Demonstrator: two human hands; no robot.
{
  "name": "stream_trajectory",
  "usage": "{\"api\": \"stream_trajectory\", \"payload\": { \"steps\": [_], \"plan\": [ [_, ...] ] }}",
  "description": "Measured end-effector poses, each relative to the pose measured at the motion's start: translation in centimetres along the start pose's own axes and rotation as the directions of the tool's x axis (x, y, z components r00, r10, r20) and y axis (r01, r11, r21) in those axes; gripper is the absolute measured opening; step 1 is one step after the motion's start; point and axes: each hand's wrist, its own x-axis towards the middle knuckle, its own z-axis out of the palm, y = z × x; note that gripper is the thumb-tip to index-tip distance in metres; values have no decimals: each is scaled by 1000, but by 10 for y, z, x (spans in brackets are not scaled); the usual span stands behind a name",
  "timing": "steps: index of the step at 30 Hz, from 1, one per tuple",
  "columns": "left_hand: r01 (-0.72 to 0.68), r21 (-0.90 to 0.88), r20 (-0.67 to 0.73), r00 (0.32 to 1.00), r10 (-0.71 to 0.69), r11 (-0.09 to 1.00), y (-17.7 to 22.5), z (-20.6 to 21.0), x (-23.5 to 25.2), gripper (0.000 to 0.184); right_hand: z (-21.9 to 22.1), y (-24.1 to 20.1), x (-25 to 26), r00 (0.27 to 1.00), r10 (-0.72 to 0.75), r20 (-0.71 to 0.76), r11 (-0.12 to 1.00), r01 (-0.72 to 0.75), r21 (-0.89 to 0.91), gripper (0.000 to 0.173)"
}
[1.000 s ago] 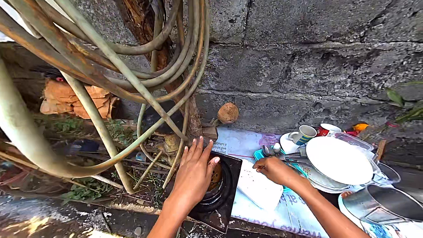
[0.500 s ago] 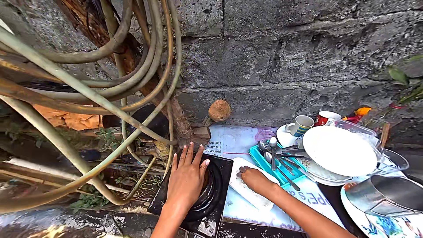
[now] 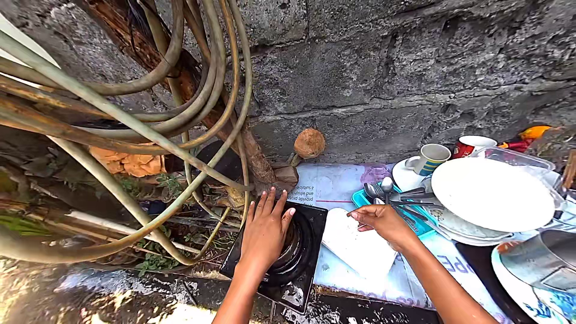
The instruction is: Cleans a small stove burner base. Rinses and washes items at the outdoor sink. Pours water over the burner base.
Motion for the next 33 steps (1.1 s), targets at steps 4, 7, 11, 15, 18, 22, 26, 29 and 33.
{"api": "stream_trajectory", "payload": {
  "steps": [4, 7, 11, 15, 18, 22, 26, 29, 33],
  "plan": [
    [4, -5, 26, 1000, -4, 1000, -1, -1, 1, 61, 24, -32, -25, 995, -7, 98, 929, -30, 369, 17],
    [-10, -5, 12, 1000, 10, 1000, -2, 0, 1, 62, 55, -48, -34, 977, -65, 201, 915, -22, 404, 13],
    [-20, 9, 4, 1000, 20, 1000, -3, 1, 1, 63, 87, -54, -36, 956, -107, 273, 954, 21, 300, 18],
    [-6, 6, 21, 1000, 6, 1000, -1, 0, 2, 62, 106, -55, -40, 975, -107, 194, 990, 86, 111, 20],
    [0, 13, 33, 999, 0, 1000, 0, -2, 1, 62, 118, -53, -43, 985, -156, 72, 986, 159, -43, 21],
    [1, 8, 35, 999, -1, 1000, 0, -3, 1, 61, 135, -44, -48, 928, -364, -82, 911, 336, -237, 12],
    [10, 4, 44, 999, -10, 1000, 1, -3, 2, 61, 129, -41, -51, 956, -286, -68, 948, 272, -164, 16],
    [17, -7, 47, 999, -16, 1000, 1, -4, 2, 60, 122, -36, -58, 964, -264, -28, 963, 261, -65, 32],
    [11, -3, 38, 999, -11, 1000, 1, -3, 2, 61, 127, -37, -84, 942, -301, 147, 951, 308, -28, 57]
  ]
}}
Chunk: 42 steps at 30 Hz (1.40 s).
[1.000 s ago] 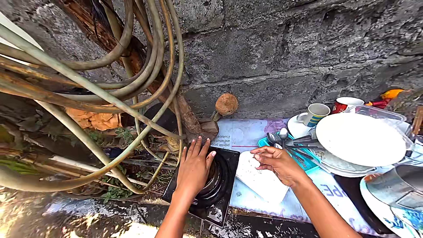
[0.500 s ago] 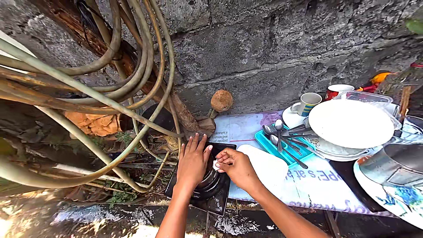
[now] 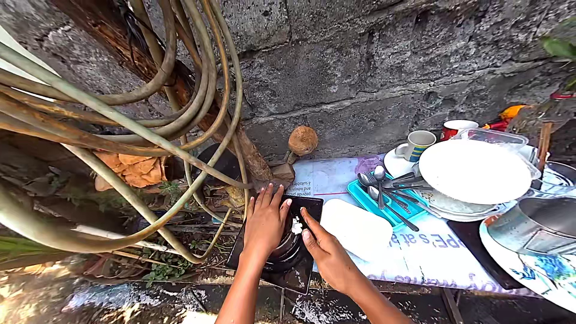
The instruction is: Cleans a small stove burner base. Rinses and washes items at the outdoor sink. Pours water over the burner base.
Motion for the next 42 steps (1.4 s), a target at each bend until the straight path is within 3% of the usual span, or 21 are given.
{"api": "stream_trajectory", "payload": {
  "steps": [4, 9, 14, 19, 22, 28, 31, 33, 37, 42],
  "plan": [
    [4, 3, 21, 1000, -4, 1000, 1, -2, 0, 60, 17, -11, -8, 975, 35, 221, 963, 26, -267, 69],
    [4, 1, 14, 1000, -4, 1000, 1, -1, 0, 61, 18, -7, -17, 1000, -3, 12, 960, 6, -278, 80],
    [15, 5, 24, 1000, -15, 1000, 2, -2, 0, 60, 34, -11, -19, 990, 68, 122, 911, -12, -413, 79],
    [20, 4, 29, 999, -21, 1000, 2, -2, 0, 61, 46, -4, -25, 997, -17, -71, 873, -20, -488, 79],
    [25, -2, 38, 999, -25, 1000, 3, -2, -1, 61, 54, -2, -25, 999, -39, -22, 824, 20, -566, 75],
    [17, -14, 38, 999, -17, 1000, 3, -3, 0, 60, 42, 4, -14, 982, -88, -168, 881, -2, -473, 71],
    [21, -5, 40, 999, -21, 1000, 2, -2, 0, 61, 40, 3, -4, 999, -16, -33, 858, -3, -514, 71],
    [16, 3, 34, 999, -16, 1000, 1, -2, 0, 61, 41, 5, -3, 998, -50, -40, 826, 18, -564, 71],
    [7, 4, 33, 999, -7, 1000, 0, -1, 0, 61, 26, 6, 2, 987, -82, -139, 916, 20, -400, 69],
    [-15, -5, 9, 1000, 15, 1000, -2, 2, 0, 62, 26, 3, 8, 999, -38, 26, 939, 45, -341, 69]
  ]
}}
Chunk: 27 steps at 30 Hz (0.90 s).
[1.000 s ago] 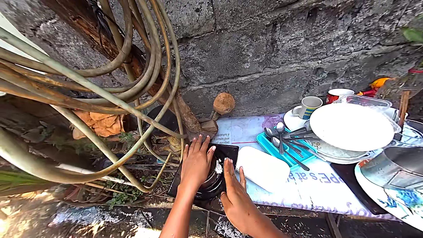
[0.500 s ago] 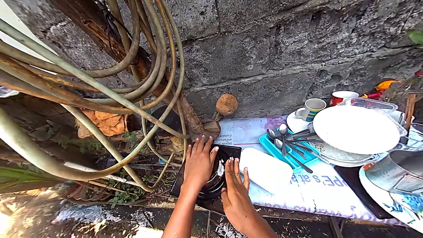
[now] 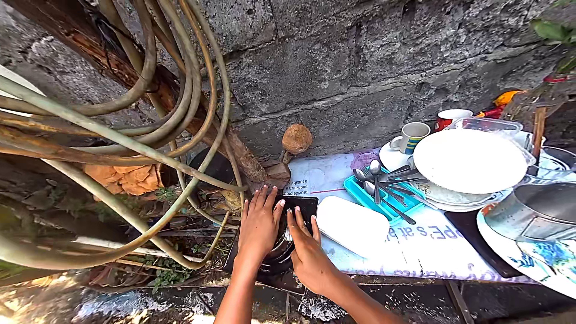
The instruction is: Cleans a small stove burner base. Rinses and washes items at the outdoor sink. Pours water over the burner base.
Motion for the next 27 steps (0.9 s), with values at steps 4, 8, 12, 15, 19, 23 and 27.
{"api": "stream_trajectory", "payload": {
  "steps": [4, 8, 12, 15, 19, 23, 27],
  "plan": [
    [-1, 2, -6, 1000, 1, 1000, 0, 0, 0, 63, -2, 4, 3, 996, 1, -87, 999, 3, 36, 70],
    [-10, 3, -19, 1000, 10, 1000, -1, 1, 0, 62, 1, 3, 5, 996, -15, -92, 998, 20, 56, 71],
    [-19, 7, -38, 999, 19, 1000, -1, 2, -1, 61, 1, 6, 9, 998, -37, -58, 997, 41, 66, 70],
    [-25, 8, -48, 999, 26, 1000, -2, 2, 0, 60, 0, 9, 12, 996, -40, -74, 995, 47, 83, 71],
    [-29, 1, -58, 998, 29, 1000, -2, 4, 0, 61, -4, 12, 10, 996, -34, -81, 992, 43, 117, 68],
    [-39, -1, -64, 997, 39, 999, -3, 3, 0, 61, 3, 15, -6, 975, -50, -215, 999, 44, -30, 65],
    [-23, 8, -49, 998, 24, 1000, -3, 4, 0, 61, 26, 13, -18, 951, -172, -256, 972, 122, -201, 66]
  ]
}}
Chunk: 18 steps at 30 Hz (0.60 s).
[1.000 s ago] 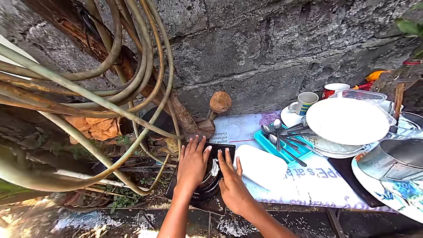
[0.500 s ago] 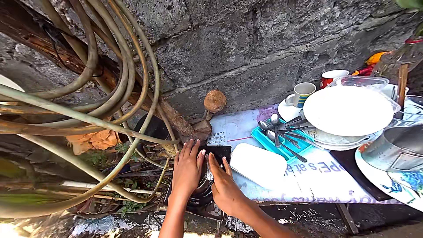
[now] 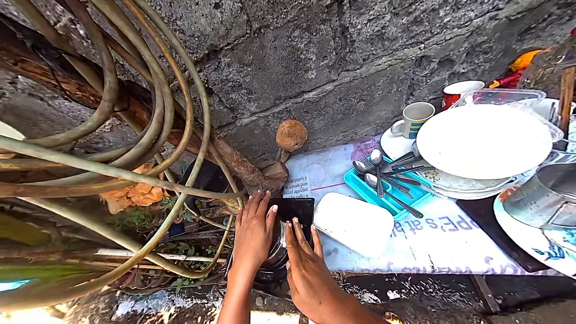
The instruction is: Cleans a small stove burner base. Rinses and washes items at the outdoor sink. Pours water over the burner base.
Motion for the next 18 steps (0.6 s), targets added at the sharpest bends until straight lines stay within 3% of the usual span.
{"api": "stream_trajectory", "payload": {
  "steps": [5, 18],
  "plan": [
    [17, 7, 7, 1000, -17, 1000, 2, -1, -1, 61, 5, -4, -6, 997, 13, -71, 999, -10, 32, 64],
    [27, -4, 28, 999, -26, 1000, 4, -3, -1, 61, 10, -22, -17, 997, 50, -56, 994, -45, 103, 70]
  ]
}}
